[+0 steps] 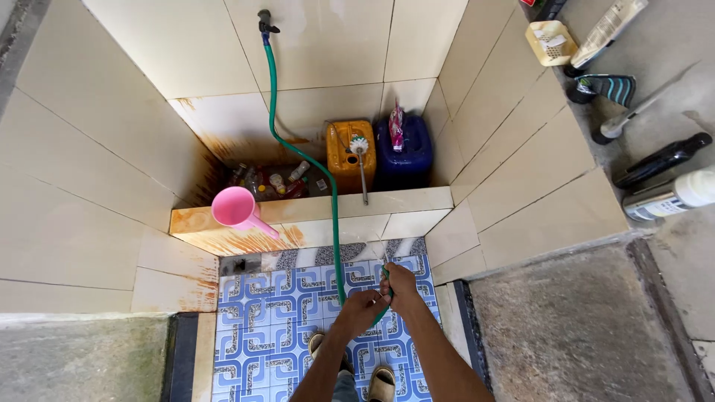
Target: Clean a tiled basin area in a bathroom using a brush, hose, and water scoop.
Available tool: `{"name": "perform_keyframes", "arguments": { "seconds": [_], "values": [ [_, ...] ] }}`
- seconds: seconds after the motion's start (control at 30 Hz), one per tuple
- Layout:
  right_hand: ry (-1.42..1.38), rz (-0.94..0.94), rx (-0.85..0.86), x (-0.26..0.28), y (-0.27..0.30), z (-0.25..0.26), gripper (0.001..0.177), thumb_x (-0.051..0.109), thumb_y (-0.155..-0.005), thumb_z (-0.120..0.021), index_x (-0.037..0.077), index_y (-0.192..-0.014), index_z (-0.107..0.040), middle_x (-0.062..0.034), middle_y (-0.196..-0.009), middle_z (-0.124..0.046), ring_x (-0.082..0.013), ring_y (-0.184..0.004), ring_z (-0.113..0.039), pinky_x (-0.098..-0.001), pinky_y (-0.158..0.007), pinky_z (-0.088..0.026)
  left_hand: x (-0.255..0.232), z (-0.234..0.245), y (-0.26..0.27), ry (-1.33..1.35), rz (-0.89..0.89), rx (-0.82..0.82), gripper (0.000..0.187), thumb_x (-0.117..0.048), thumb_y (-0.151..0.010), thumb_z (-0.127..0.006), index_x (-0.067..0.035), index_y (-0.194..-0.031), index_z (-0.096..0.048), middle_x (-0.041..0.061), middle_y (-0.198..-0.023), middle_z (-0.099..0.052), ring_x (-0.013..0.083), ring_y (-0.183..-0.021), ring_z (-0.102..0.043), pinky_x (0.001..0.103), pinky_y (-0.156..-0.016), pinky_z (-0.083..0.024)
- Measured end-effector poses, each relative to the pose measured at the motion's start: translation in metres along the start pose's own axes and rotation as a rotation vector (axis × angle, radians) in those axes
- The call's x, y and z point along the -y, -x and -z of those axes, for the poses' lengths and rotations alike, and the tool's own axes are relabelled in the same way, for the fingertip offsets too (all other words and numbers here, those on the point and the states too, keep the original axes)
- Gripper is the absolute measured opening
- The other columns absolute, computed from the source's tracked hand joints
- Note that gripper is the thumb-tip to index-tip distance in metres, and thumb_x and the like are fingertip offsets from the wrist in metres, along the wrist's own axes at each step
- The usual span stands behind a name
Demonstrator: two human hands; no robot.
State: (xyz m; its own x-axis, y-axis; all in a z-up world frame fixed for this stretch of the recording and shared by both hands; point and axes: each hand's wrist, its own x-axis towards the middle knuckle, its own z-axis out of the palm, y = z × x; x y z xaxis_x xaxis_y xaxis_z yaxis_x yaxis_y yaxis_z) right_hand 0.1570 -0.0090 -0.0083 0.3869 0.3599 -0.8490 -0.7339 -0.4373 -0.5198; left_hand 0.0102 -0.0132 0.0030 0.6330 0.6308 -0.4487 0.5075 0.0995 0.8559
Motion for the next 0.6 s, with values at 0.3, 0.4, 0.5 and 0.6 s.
{"name": "perform_keyframes", "arguments": {
  "seconds": [0.3,0.4,0.5,0.6],
  "values": [
    [-0.041,0.050,-0.005,0.024,0.002,0.057,0.015,0.006,-0.099,-0.054,0.004,-0.085,-0.054,-0.0091,-0.073,-0.050,-0.0111,-0.049,-0.036,-0.0248,-0.037,-0.028,-0.022,0.007,0.033,-0.392,0.063,0.179,0.056,-0.072,-0.083,-0.068,-0.017,-0.088,-0.071,0.000,-0.075,-0.064,0.0153,-0.072,-0.057,0.037,-0.065,-0.042],
    [-0.054,0.026,-0.066,0.028,0.013,0.069,0.019,0.011,-0.103,-0.055,0.003,-0.086,-0.053,-0.0072,-0.065,-0.040,-0.0124,-0.047,-0.034,-0.0273,-0.039,-0.029,-0.021,0.011,0.033,-0.579,0.044,0.213,0.063,-0.080,-0.084,-0.056,-0.023,-0.105,-0.071,0.001,-0.102,-0.070,0.0223,-0.105,-0.064,0.050,-0.100,-0.042],
    [-0.079,0.093,-0.070,0.026,0.010,0.073,0.021,0.008,-0.101,-0.051,0.004,-0.081,-0.050,-0.0096,-0.071,-0.045,-0.0140,-0.049,-0.036,-0.0289,-0.039,-0.031,-0.018,0.004,0.035,-0.581,-0.013,0.181,0.063,-0.074,-0.093,-0.050,-0.017,-0.107,-0.073,0.004,-0.094,-0.073,0.0251,-0.095,-0.070,0.052,-0.091,-0.049],
    [-0.118,0.190,-0.086,0.021,0.007,0.066,0.015,0.009,-0.101,-0.055,0.005,-0.087,-0.053,-0.0070,-0.063,-0.039,-0.0151,-0.048,-0.037,-0.0288,-0.038,-0.032,-0.002,-0.003,0.037,-0.623,-0.101,0.117,0.064,-0.071,-0.099,-0.045,-0.016,-0.089,-0.074,0.003,-0.073,-0.067,0.0204,-0.071,-0.066,0.044,-0.069,-0.056]
  ]
}}
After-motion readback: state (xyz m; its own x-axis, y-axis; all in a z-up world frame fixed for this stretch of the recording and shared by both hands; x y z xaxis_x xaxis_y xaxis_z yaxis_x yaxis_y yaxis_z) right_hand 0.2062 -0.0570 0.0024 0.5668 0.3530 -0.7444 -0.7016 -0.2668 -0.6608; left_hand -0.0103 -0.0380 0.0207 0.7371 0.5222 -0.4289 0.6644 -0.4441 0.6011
